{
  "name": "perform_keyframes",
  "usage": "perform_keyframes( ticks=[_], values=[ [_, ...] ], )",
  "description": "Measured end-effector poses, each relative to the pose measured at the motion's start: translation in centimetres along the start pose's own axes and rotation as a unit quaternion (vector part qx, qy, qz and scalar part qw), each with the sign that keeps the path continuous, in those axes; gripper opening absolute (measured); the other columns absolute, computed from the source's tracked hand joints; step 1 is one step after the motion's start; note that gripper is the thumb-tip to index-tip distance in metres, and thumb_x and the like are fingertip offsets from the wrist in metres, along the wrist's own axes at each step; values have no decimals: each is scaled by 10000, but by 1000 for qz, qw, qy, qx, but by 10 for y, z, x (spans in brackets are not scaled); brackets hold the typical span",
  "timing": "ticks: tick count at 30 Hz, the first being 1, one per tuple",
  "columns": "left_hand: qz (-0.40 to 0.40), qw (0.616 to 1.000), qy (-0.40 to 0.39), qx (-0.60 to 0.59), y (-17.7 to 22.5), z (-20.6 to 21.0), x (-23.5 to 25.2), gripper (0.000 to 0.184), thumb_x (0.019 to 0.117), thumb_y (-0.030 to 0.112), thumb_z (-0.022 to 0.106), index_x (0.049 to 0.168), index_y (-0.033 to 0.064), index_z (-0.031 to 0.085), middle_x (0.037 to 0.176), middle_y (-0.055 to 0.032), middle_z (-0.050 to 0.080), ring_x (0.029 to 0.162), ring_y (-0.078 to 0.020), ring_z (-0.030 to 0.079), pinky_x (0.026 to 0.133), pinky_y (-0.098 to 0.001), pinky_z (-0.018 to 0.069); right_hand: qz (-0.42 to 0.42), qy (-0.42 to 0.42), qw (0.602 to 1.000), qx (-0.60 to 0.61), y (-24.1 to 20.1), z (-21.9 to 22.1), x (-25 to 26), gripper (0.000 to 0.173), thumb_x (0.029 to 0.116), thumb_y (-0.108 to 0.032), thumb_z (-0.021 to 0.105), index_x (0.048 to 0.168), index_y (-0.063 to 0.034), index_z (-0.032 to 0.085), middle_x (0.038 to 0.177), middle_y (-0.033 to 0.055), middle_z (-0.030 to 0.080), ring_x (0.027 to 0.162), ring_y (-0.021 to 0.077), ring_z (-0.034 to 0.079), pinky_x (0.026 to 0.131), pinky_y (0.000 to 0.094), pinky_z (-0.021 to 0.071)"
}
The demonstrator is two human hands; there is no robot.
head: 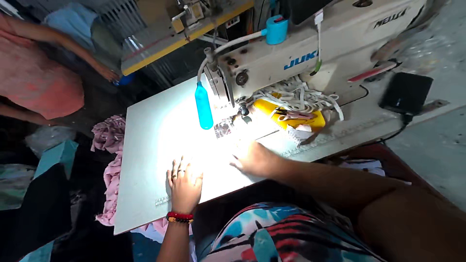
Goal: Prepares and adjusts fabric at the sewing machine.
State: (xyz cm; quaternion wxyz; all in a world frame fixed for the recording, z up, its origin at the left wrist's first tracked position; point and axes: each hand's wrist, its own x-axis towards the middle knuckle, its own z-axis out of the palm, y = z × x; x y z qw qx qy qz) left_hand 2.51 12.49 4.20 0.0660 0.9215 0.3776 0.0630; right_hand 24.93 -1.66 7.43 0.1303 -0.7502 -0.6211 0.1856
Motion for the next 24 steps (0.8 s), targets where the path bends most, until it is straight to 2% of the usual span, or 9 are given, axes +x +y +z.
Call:
perform_keyframes(
  ticks=[2, 4, 5, 7, 10, 15, 18, 22, 24],
  values=[
    [-1, 1000, 6, -4, -1, 0, 1, 686, 1013, 560, 324, 1444, 101, 595, 1597, -135, 450, 1534, -375, 307, 1243, -627, 143, -1, -54, 998, -16, -26, 10, 15, 592, 1087, -478, 420, 1399, 0, 575, 1401, 241, 579, 1356, 397, 519, 1132, 557, 399],
    [1, 1000, 8, 1, 0, -1, -1, 691, 1014, 572, 317, 1430, 104, 608, 1586, -141, 463, 1526, -377, 324, 1239, -628, 157, 22, -79, 997, 3, -43, 13, 30, 633, 1095, -492, 376, 1490, -10, 487, 1479, 242, 519, 1460, 395, 410, 1226, 562, 279],
    [0, 1000, 3, 1, 1, -1, -1, 689, 1014, 570, 324, 1422, 95, 612, 1583, -149, 463, 1525, -380, 325, 1239, -625, 159, 34, -85, 996, 22, -47, 14, 34, 634, 1097, -479, 372, 1527, -18, 441, 1509, 240, 494, 1488, 392, 374, 1239, 566, 253],
    [-4, 1000, -4, -7, 5, -4, -1, 640, 1016, 507, 402, 1388, 38, 629, 1575, -183, 464, 1519, -404, 326, 1236, -634, 158, 36, -67, 995, 68, -45, 23, 39, 635, 1101, -449, 357, 1577, -28, 369, 1533, 242, 461, 1467, 387, 399, 1194, 578, 315],
    [-16, 1000, 2, -23, 6, -7, -2, 575, 1009, 455, 483, 1346, 23, 658, 1580, -177, 460, 1525, -395, 317, 1239, -634, 153, 11, -37, 994, 99, -41, 29, 39, 613, 1099, -450, 372, 1583, -75, 385, 1522, 233, 481, 1411, 374, 473, 1144, 555, 388],
    [-34, 999, -35, -7, 9, -12, -2, 568, 1030, 476, 442, 1425, 106, 614, 1631, -97, 406, 1560, -336, 254, 1262, -592, 101, 9, -41, 996, 77, -41, 29, 36, 610, 1100, -448, 381, 1613, -120, 347, 1639, 200, 349, 1509, 348, 358, 1212, 541, 310],
    [-38, 998, -54, 4, 9, -12, 0, 588, 1041, 497, 395, 1472, 141, 574, 1645, -80, 385, 1573, -310, 224, 1272, -569, 80, 12, -49, 997, 55, -44, 25, 34, 607, 1104, -449, 366, 1610, -114, 351, 1636, 198, 357, 1502, 345, 374, 1206, 534, 324],
    [-44, 998, -53, -3, 8, -12, 0, 580, 1047, 481, 380, 1468, 134, 576, 1648, -72, 382, 1575, -298, 220, 1275, -558, 82, -32, -28, 995, 86, -45, 23, 19, 522, 1092, -347, 461, 1548, -93, 460, 1622, 145, 408, 1480, 300, 423, 1197, 488, 360],
    [-54, 997, -44, -36, 10, -10, -5, 558, 1036, 443, 437, 1447, 100, 592, 1624, -89, 420, 1568, -312, 240, 1278, -550, 82, -49, -8, 994, 94, -41, 26, -5, 473, 1089, -337, 470, 1496, -104, 535, 1596, 107, 464, 1431, 277, 497, 1156, 480, 416]
  ],
)
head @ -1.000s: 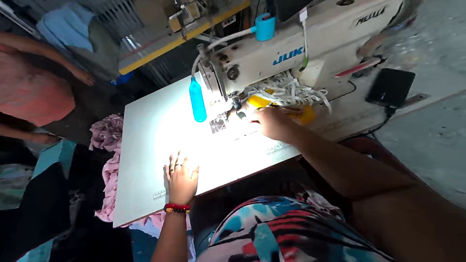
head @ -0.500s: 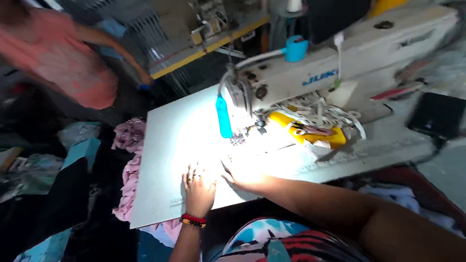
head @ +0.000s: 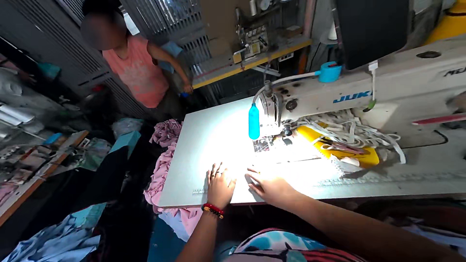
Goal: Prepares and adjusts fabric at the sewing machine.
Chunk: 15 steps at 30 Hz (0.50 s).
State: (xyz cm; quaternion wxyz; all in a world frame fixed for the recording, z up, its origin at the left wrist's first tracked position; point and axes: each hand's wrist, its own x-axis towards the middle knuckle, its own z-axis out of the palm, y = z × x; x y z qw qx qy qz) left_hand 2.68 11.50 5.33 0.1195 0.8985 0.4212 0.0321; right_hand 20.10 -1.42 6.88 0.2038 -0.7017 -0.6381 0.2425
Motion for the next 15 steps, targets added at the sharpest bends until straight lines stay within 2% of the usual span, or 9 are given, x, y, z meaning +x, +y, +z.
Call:
perform_keyframes(
  ticks=[2, 3, 4, 5, 6, 8, 10, 13, 15],
  values=[
    [-5, 999, -1, -38, 12, 0, -8, 552, 1018, 421, 508, 1438, 75, 596, 1546, -147, 510, 1549, -350, 277, 1280, -553, 76, -15, 73, 997, -7, 13, 0, -26, 407, 1065, -312, 506, 1363, -81, 660, 1438, 118, 625, 1252, 297, 650, 1037, 495, 521],
    [6, 999, -8, -54, 20, -1, -12, 560, 1012, 429, 520, 1439, 75, 598, 1502, -168, 550, 1528, -367, 318, 1278, -562, 81, -22, 129, 991, -18, 23, -2, -36, 360, 1038, -278, 540, 1252, -54, 724, 1295, 140, 708, 1141, 322, 704, 970, 515, 560],
    [28, 997, -22, -66, 31, -1, -18, 561, 1015, 445, 518, 1446, 95, 598, 1465, -164, 586, 1492, -366, 384, 1272, -575, 103, -29, 189, 981, -36, 36, -5, -45, 315, 1007, -243, 570, 1120, -19, 760, 1129, 170, 751, 1030, 355, 730, 894, 541, 583],
    [64, 995, -32, -76, 41, 0, -22, 554, 1020, 457, 502, 1453, 126, 597, 1438, -142, 614, 1445, -351, 458, 1257, -600, 146, -34, 246, 967, -63, 51, -10, -52, 289, 976, -225, 578, 991, -1, 761, 1015, 183, 753, 974, 373, 733, 847, 548, 592],
    [104, 989, -49, -88, 51, 2, -24, 547, 1029, 463, 483, 1478, 166, 578, 1462, -102, 605, 1428, -318, 489, 1244, -624, 179, -27, 286, 954, -86, 65, -17, -57, 298, 963, -222, 567, 928, 11, 749, 981, 198, 745, 979, 392, 727, 846, 557, 588],
    [172, 974, -108, -94, 73, 2, -18, 563, 1049, 491, 454, 1547, 232, 490, 1592, -41, 476, 1462, -279, 452, 1202, -649, 243, -4, 336, 934, -120, 89, -32, -66, 360, 980, -250, 519, 961, 27, 748, 1077, 225, 747, 1077, 420, 714, 901, 573, 575],
    [201, 962, -167, -74, 87, 1, -1, 616, 1059, 540, 413, 1612, 274, 366, 1685, -11, 315, 1517, -255, 362, 1198, -622, 256, 1, 341, 930, -139, 106, -37, -69, 410, 1008, -277, 474, 1046, 18, 757, 1164, 213, 741, 1152, 407, 695, 970, 564, 554],
    [187, 962, -180, -88, 89, 7, 40, 658, 1058, 566, 401, 1626, 238, 337, 1675, -41, 334, 1525, -234, 343, 1220, -536, 282, -22, 312, 936, -158, 116, -32, -66, 410, 1005, -274, 466, 1051, 4, 765, 1156, 203, 743, 1156, 382, 698, 985, 529, 559],
    [165, 970, -165, -64, 88, 3, 65, 686, 1049, 603, 391, 1633, 253, 314, 1698, -8, 281, 1547, -224, 295, 1241, -524, 245, -32, 312, 935, -167, 114, -30, -64, 392, 1000, -269, 470, 1010, -10, 765, 1111, 192, 751, 1118, 371, 713, 949, 517, 577]
  ],
)
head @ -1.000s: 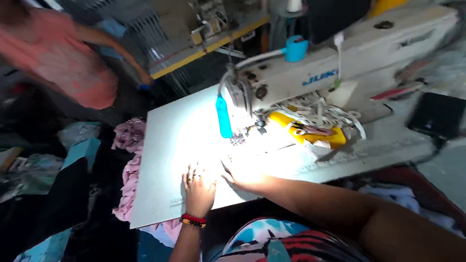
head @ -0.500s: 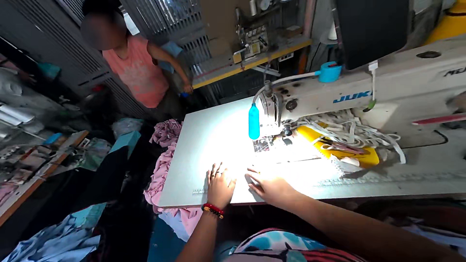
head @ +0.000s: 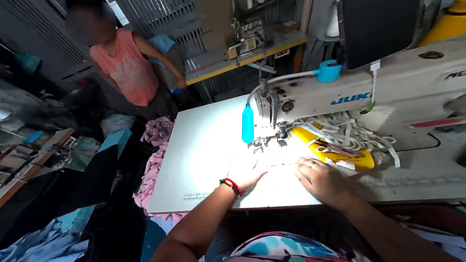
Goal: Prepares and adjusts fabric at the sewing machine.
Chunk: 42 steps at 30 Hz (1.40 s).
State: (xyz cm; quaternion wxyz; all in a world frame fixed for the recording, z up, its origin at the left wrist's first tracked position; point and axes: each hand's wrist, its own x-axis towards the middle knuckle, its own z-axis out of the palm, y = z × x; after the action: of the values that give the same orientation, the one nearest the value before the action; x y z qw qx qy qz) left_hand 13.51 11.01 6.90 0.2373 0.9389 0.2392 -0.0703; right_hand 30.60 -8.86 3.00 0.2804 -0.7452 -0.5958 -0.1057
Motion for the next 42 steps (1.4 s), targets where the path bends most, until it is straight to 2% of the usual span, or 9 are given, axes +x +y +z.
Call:
perform_keyframes(
  ticks=[3, 8, 13, 19, 25, 33, 37, 39, 42],
  values=[
    [-26, 998, 0, 66, -11, -16, 25, 688, 1052, 626, 333, 1644, 281, 277, 1691, -20, 299, 1529, -268, 331, 1228, -562, 251, 6, -1, 1000, -2, -2, -2, 1, 368, 991, -252, 478, 990, -19, 762, 1101, 181, 754, 1109, 355, 718, 935, 508, 583],
    [-137, 987, -9, 83, -55, 4, 57, 655, 1042, 588, 455, 1387, 52, 611, 1374, -222, 622, 1286, -387, 591, 1077, -579, 439, 9, -14, 1000, -5, -3, -7, 1, 339, 1001, -212, 477, 978, -22, 757, 1100, 171, 757, 1113, 340, 719, 952, 486, 577],
    [-73, 985, 89, 127, -18, -19, 56, 592, 1051, 601, 391, 1525, 261, 499, 1473, -90, 586, 1388, -334, 515, 1151, -618, 352, 27, 8, 999, -27, -6, -13, -2, 288, 995, -184, 505, 963, -26, 743, 1057, 163, 761, 1066, 334, 733, 914, 502, 590],
    [-108, 983, 94, 117, -21, -9, 36, 557, 1077, 514, 424, 1142, 49, 724, 1139, -246, 699, 1142, -453, 636, 988, -677, 456, 30, 106, 993, -50, -3, -15, -20, 194, 966, -225, 599, 969, -119, 761, 1053, 66, 758, 1016, 255, 726, 867, 466, 594],
    [-81, 981, 80, 156, -24, -7, 30, 603, 1121, 431, 297, 1363, -32, 597, 1353, -350, 581, 1329, -519, 513, 1085, -721, 344, 176, 226, 958, -36, 44, -51, -128, 301, 960, -110, 622, 1235, -56, 733, 1256, 146, 712, 1187, 309, 663, 1044, 463, 516],
    [-98, 980, 110, 136, -46, 1, 35, 695, 1102, 520, 308, 1464, -45, 490, 1407, -398, 507, 1352, -567, 459, 1082, -745, 317, 654, 250, 714, -19, 141, -95, -290, 327, 1008, -132, 554, 1302, -29, 652, 1289, 237, 628, 1202, 354, 612, 1023, 472, 506],
    [-75, 949, 73, 297, -4, 8, 19, 529, 1137, 241, 270, 1445, -148, 452, 1391, -399, 529, 1315, -526, 526, 1065, -643, 420, 754, 50, 636, 156, 154, -60, -333, 400, 1054, -263, 554, 1351, 0, 599, 1329, 267, 616, 1225, 412, 601, 1030, 616, 469],
    [-271, 934, -17, 233, 71, 5, 22, 497, 1137, 123, 261, 1595, -66, 217, 1652, -269, 265, 1552, -366, 243, 1244, -497, 180, 742, -131, 635, 174, 142, -66, -315, 467, 1076, -210, 536, 1465, 44, 491, 1491, 295, 501, 1398, 437, 479, 1162, 594, 364],
    [-75, 987, 110, 85, -11, 8, 27, 576, 1120, 293, 291, 1551, -85, 339, 1560, -336, 388, 1490, -455, 344, 1223, -583, 232, 759, -235, 564, 225, 129, -88, -264, 488, 1088, -195, 518, 1497, 56, 433, 1528, 281, 461, 1423, 395, 453, 1174, 519, 348]
  ],
)
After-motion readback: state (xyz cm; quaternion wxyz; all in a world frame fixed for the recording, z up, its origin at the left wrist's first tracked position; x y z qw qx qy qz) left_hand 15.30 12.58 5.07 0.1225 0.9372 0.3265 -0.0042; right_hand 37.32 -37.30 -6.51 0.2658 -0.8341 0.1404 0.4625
